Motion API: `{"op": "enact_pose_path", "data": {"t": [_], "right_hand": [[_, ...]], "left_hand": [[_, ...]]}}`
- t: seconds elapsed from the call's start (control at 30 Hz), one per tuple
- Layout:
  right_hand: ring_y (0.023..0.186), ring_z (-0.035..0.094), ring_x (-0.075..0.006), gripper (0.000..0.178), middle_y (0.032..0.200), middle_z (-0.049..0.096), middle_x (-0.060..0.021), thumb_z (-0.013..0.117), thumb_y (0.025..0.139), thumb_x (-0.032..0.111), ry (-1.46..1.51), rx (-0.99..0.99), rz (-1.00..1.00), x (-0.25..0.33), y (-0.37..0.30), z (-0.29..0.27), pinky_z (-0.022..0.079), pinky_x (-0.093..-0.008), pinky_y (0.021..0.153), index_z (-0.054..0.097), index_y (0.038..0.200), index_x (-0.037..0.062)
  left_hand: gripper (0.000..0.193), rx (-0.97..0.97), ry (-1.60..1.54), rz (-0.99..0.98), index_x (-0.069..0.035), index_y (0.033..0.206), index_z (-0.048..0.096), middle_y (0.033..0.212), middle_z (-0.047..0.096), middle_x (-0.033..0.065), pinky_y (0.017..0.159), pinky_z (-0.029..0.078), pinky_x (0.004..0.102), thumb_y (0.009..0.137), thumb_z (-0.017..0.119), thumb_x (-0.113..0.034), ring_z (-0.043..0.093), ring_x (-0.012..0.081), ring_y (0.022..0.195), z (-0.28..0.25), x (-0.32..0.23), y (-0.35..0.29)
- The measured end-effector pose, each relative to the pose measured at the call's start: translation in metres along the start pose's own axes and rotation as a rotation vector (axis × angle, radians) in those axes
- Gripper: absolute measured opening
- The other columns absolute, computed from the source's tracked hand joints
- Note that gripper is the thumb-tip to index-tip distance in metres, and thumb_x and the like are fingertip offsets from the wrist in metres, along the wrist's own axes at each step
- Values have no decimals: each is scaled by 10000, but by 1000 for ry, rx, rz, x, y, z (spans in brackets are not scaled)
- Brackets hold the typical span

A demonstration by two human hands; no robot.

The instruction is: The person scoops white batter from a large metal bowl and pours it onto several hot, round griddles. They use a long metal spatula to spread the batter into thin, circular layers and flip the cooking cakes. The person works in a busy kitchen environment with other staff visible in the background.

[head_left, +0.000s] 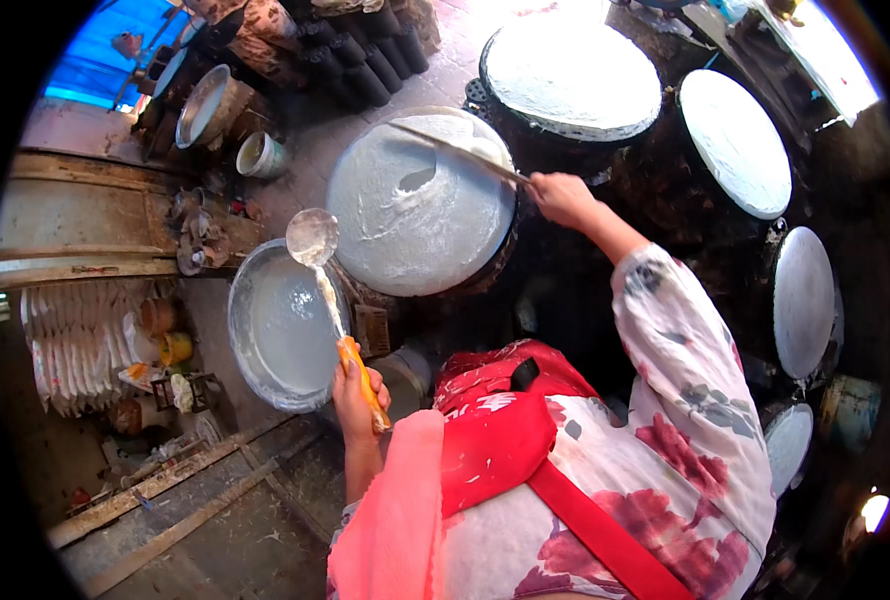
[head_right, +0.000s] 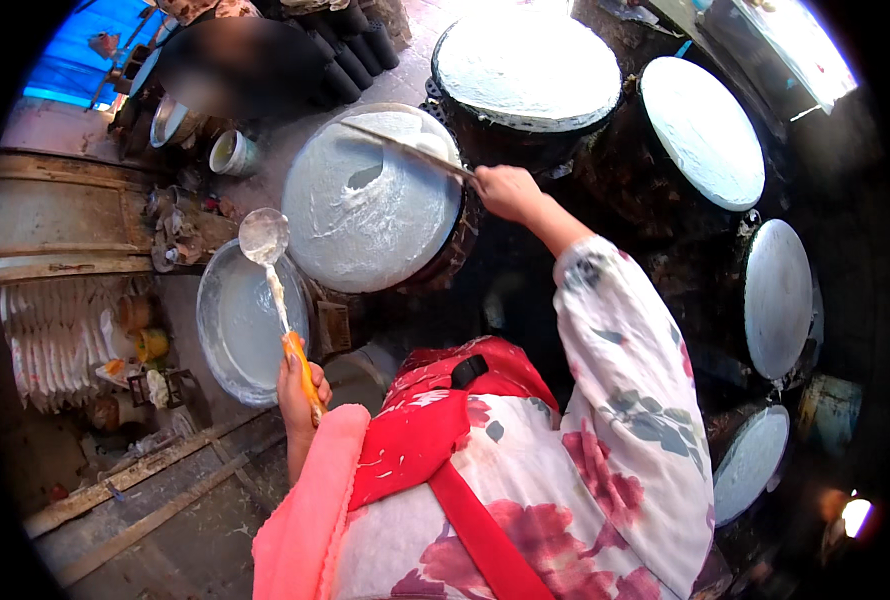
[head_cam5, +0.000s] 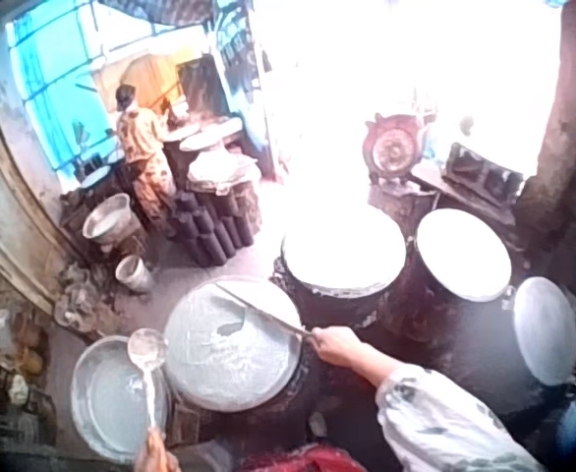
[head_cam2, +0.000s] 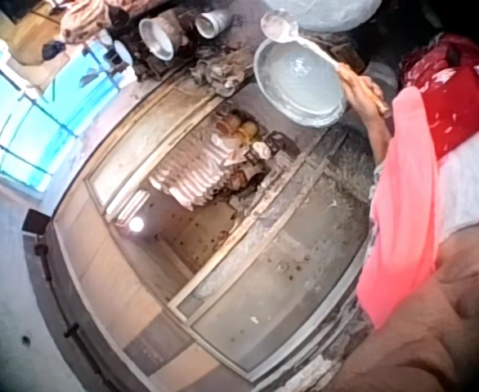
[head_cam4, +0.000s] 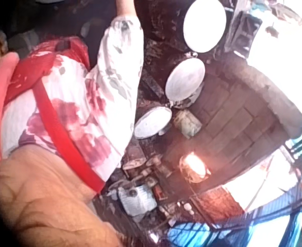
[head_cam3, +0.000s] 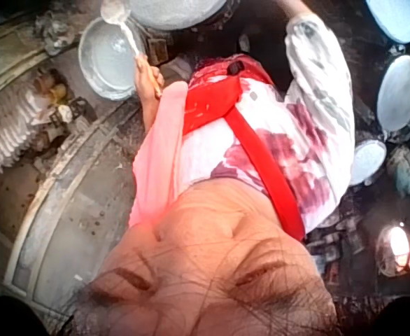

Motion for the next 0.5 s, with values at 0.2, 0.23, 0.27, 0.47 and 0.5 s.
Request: {"op": "enact_pose_path", "data": {"t": [0.2,0.23,0.27,0.47,0.5], "right_hand": [[785,661,-307,230,830,665,-176,495,787,174,-90,149,-34,23,96,-1,520,-412,661,671,851,41],[770,663,-305,224,819,666,-171,504,782,171,-125,181,-70,39,93,0,521,-406,651,670,858,41],[761,659,-314,211,806,661,-175,501,789,170,-67,229,-103,52,76,1,518,-414,645,657,844,38],[726,626,-378,168,725,625,-206,456,844,157,86,-39,188,9,-11,-12,487,-474,625,539,827,12],[722,626,-381,164,715,622,-206,452,846,151,94,-110,259,-6,-21,-12,488,-474,626,527,836,5]], "left_hand": [[386,-4,4,-2,-124,1286,405,649,417,22,410,348,230,982,392,-361,395,95,434,17,-4,3],[390,-11,-1,-1,-124,1289,403,650,416,22,410,348,231,982,392,-364,393,96,434,16,-2,4],[393,-18,-18,-3,-123,1289,402,651,415,22,409,347,230,982,391,-367,392,96,434,15,-2,4],[406,-6,-85,-17,-117,1289,398,652,408,20,391,335,222,979,395,-380,386,92,432,11,1,8],[386,12,-108,-19,-112,1279,405,650,414,24,391,343,221,981,395,-357,392,93,428,14,0,9]]}}
Point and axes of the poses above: each hand's wrist, its own y-axis towards the middle knuckle, its own z-axis out of the palm, x = y × z, the point moved 6 cm from there along y, towards the middle knuckle
